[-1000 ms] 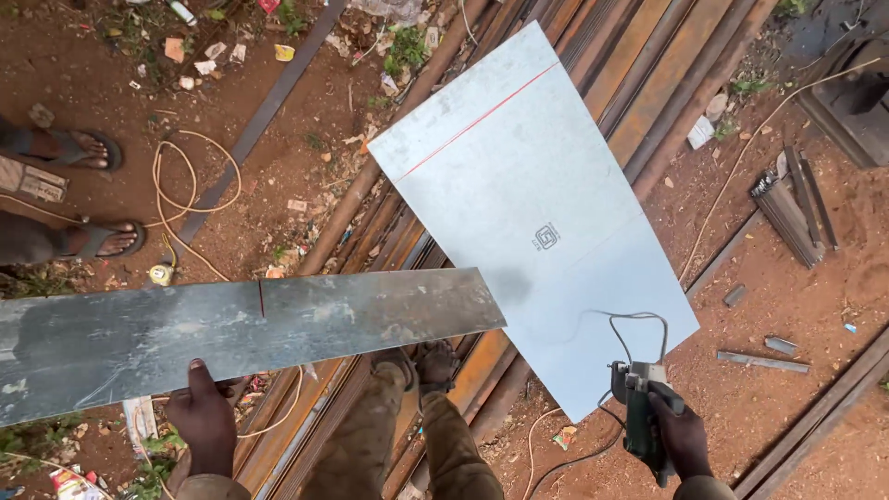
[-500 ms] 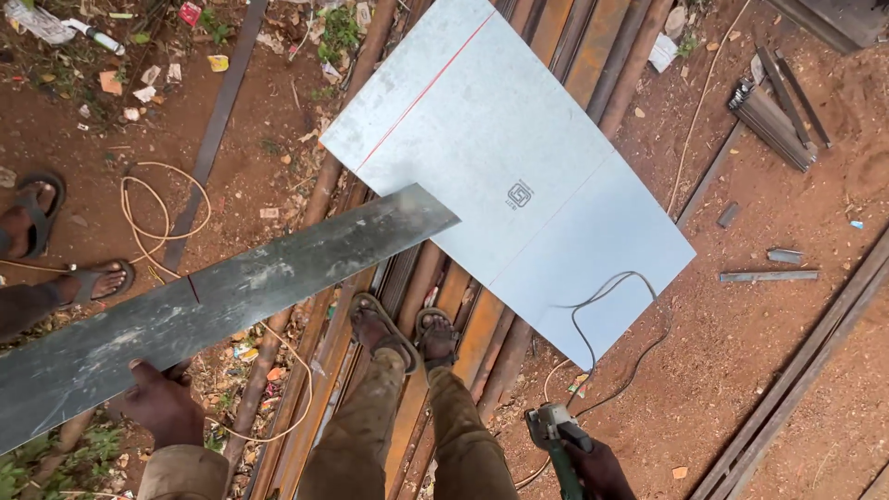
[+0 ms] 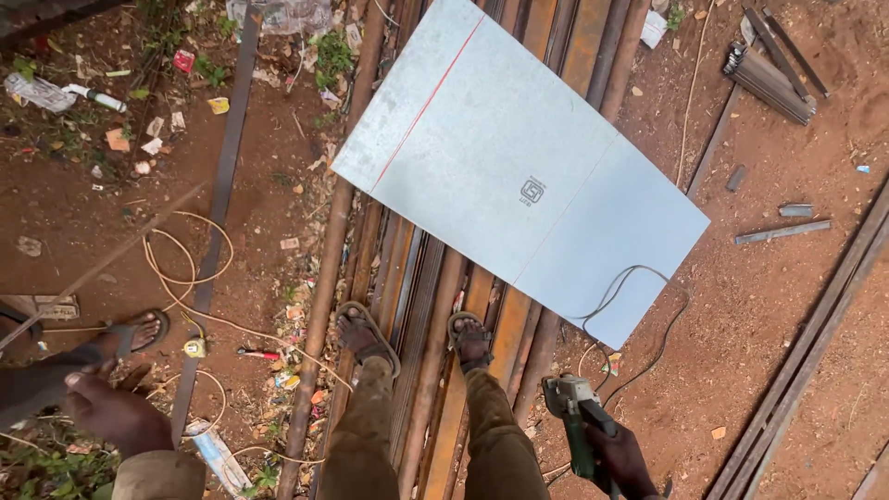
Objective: The recorder uses a nibbler or sheet metal shears tool to cut along marked red lines on a large rectangular metal sheet laid out on the ground in a metalwork shop or outdoor repair area.
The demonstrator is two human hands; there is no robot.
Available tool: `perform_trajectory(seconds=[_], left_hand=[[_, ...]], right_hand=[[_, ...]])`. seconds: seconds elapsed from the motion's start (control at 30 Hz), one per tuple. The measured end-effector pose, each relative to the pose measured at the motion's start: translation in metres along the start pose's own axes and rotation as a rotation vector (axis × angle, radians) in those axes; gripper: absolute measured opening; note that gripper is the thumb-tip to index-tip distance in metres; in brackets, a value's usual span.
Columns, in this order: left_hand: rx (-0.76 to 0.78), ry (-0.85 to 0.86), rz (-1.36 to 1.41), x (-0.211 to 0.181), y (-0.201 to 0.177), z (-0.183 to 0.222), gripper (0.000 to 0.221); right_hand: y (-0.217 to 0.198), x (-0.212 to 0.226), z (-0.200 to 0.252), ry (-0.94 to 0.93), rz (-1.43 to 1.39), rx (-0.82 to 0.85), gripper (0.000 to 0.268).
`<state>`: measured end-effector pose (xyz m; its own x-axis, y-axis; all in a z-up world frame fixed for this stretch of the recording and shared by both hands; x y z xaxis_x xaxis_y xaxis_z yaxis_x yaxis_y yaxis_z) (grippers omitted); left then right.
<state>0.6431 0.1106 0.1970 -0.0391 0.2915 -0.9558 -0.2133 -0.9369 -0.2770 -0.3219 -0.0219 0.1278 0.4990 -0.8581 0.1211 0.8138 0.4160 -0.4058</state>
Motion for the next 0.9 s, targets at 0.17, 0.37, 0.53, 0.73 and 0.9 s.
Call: perform_trajectory(seconds=[0.17, 0.37, 0.53, 0.73, 0.9], left_hand=[[0.487, -0.232, -0.276, -0.002, 0.119, 0.028, 0.022], [0.974, -0.215, -0.759, -0.017, 0.258, 0.045, 0.033], [1.118, -0.078, -0.829, -0.050, 0.366, 0.056, 0.034], [1.253, 0.156, -0.889, -0.060, 0.481, 0.055, 0.034], [1.244, 0.155, -1.075, 0.020, 0.557, 0.012, 0.039]], right_hand=[[0.039, 0.137, 0.095, -0.097, 0.048, -0.124, 0.036], [0.097, 0.237, 0.127, -0.271, -0.109, -0.192, 0.033], [0.155, 0.310, 0.137, -0.329, -0.475, -0.162, 0.023], [0.249, 0.358, 0.085, -0.313, -0.795, 0.004, 0.018], [0.311, 0.373, 0.044, -0.110, -0.836, 0.004, 0.020]])
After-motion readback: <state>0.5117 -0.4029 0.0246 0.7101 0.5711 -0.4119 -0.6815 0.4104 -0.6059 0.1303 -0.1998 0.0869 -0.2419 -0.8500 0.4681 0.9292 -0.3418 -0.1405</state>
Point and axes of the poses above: each hand's wrist, its own z-axis away from the middle knuckle, its own y-axis out of the palm, x = y × z, the point moved 10 cm from there along -z, towards the middle knuckle, and after that the axes turned 2 degrees about z, right-handed, at the moved point
